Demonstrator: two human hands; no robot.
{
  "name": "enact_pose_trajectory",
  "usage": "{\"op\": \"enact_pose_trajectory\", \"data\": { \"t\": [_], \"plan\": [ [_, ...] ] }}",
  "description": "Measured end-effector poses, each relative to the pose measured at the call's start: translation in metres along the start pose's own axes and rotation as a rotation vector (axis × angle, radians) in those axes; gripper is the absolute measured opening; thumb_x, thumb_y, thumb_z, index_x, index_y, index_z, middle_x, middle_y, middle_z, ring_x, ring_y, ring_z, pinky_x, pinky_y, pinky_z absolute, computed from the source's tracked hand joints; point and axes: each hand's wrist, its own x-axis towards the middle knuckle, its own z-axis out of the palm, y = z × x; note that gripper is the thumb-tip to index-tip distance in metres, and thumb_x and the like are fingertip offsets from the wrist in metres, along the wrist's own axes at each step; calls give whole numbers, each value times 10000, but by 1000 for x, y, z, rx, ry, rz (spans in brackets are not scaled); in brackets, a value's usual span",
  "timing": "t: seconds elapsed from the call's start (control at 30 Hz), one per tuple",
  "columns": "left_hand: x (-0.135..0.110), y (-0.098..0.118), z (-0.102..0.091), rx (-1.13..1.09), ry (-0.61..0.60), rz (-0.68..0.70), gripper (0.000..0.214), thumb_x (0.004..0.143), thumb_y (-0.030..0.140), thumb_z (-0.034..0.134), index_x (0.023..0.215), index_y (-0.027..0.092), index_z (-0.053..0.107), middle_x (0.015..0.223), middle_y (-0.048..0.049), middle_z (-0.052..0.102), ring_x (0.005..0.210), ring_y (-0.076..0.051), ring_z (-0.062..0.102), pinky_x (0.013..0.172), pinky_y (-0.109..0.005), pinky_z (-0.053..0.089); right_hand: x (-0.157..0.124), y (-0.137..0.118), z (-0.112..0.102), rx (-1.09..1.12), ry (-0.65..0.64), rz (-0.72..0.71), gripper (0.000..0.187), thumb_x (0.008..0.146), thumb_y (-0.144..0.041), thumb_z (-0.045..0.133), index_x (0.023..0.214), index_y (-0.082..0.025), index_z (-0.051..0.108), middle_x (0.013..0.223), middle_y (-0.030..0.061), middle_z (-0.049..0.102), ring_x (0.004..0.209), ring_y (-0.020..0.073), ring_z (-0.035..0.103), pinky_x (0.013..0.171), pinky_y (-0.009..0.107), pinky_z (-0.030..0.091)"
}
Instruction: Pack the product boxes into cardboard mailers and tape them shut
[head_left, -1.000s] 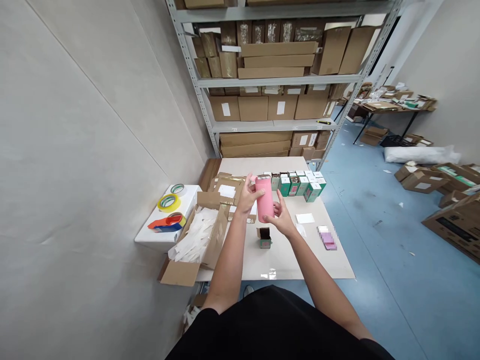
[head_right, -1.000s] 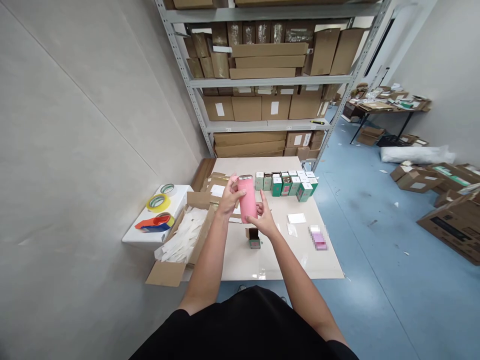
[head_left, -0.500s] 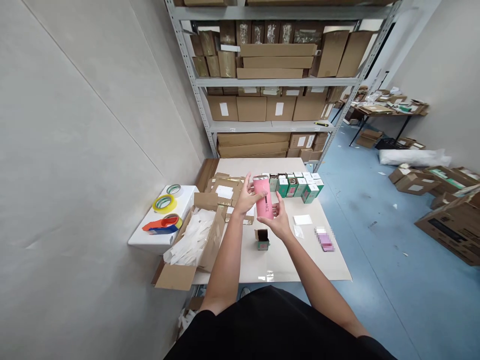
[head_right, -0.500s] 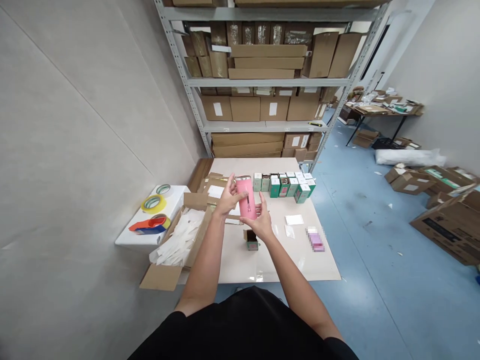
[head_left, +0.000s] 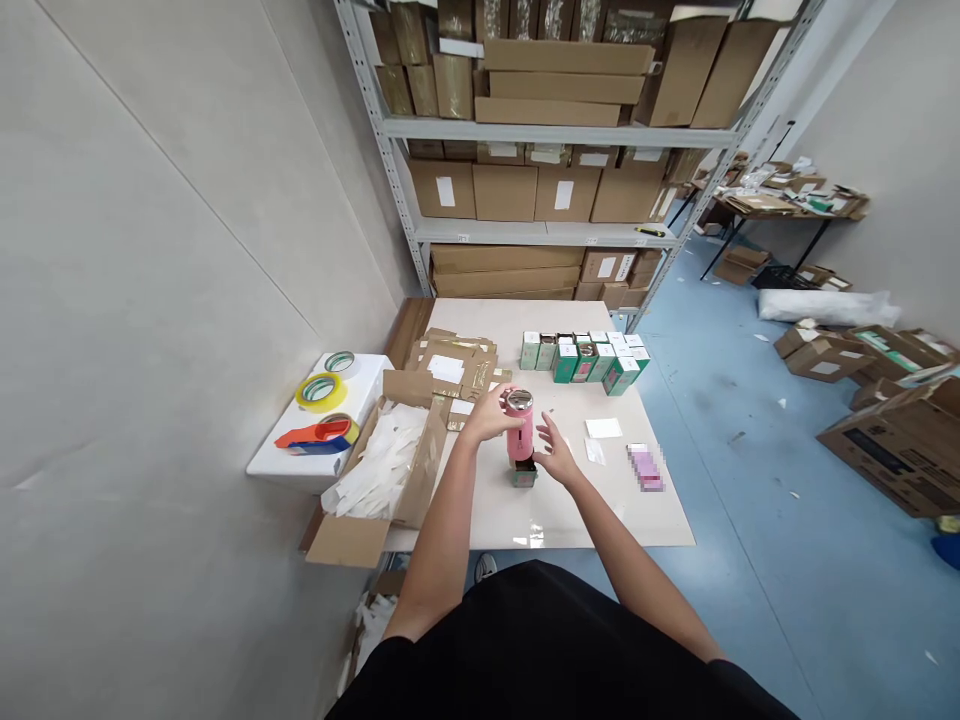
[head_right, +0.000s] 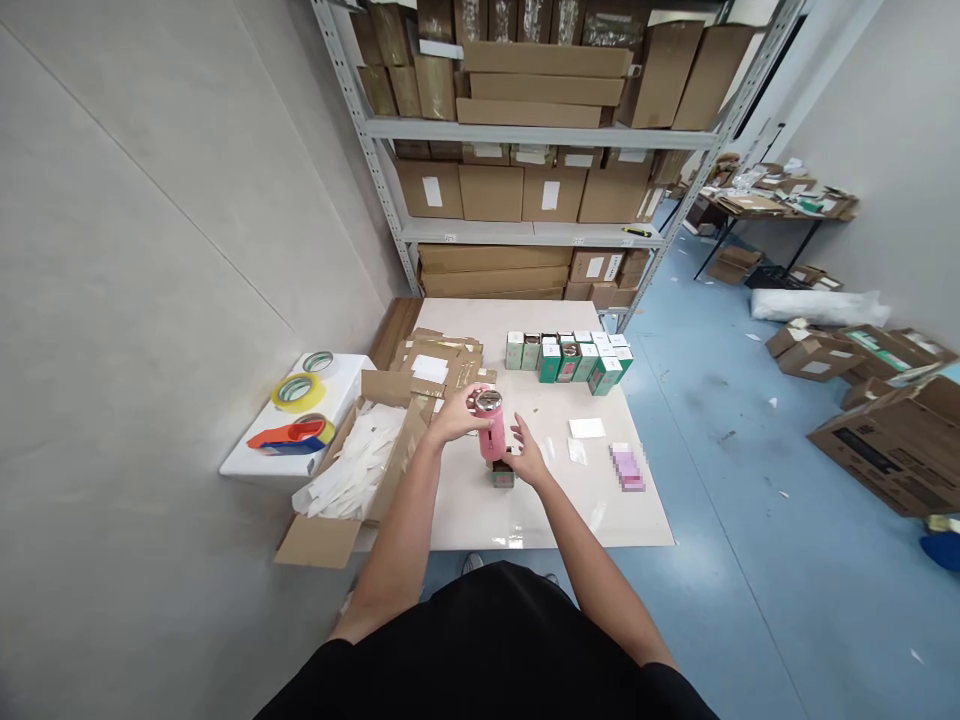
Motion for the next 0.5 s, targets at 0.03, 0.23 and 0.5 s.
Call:
{"op": "enact_pose_trajectory", "data": {
  "t": [0.03, 0.23, 0.5],
  "plan": [
    [-3, -9, 5, -5, 3, -15, 692, 587, 162, 858, 1244, 208, 645, 1123, -57, 724, 963, -215, 694, 876, -360, 584, 2, 15, 2, -27, 61, 109, 937, 670, -313, 730, 1547, -271, 404, 1316, 101, 628, 1112, 259, 686, 949, 442, 556],
    [-17, -53, 33, -21, 57, -60, 710, 589, 123, 822, 1257, 215, 599, 1192, -50, 699, 991, -184, 686, 856, -303, 571, 9, 80, 21, -287, 195, 375, 592, 701, -360, 765, 1258, -187, 668, 1076, 89, 742, 993, 260, 731, 895, 355, 550],
    [-30, -84, 46, -43, 52, -99, 695, 624, 111, 791, 1278, 217, 583, 1248, -71, 687, 1037, -197, 685, 884, -311, 568, 11, 100, 37, -298, 200, 348, 337, 877, -445, 594, 645, -211, 666, 744, 59, 756, 797, 229, 714, 696, 269, 501]
  ]
}}
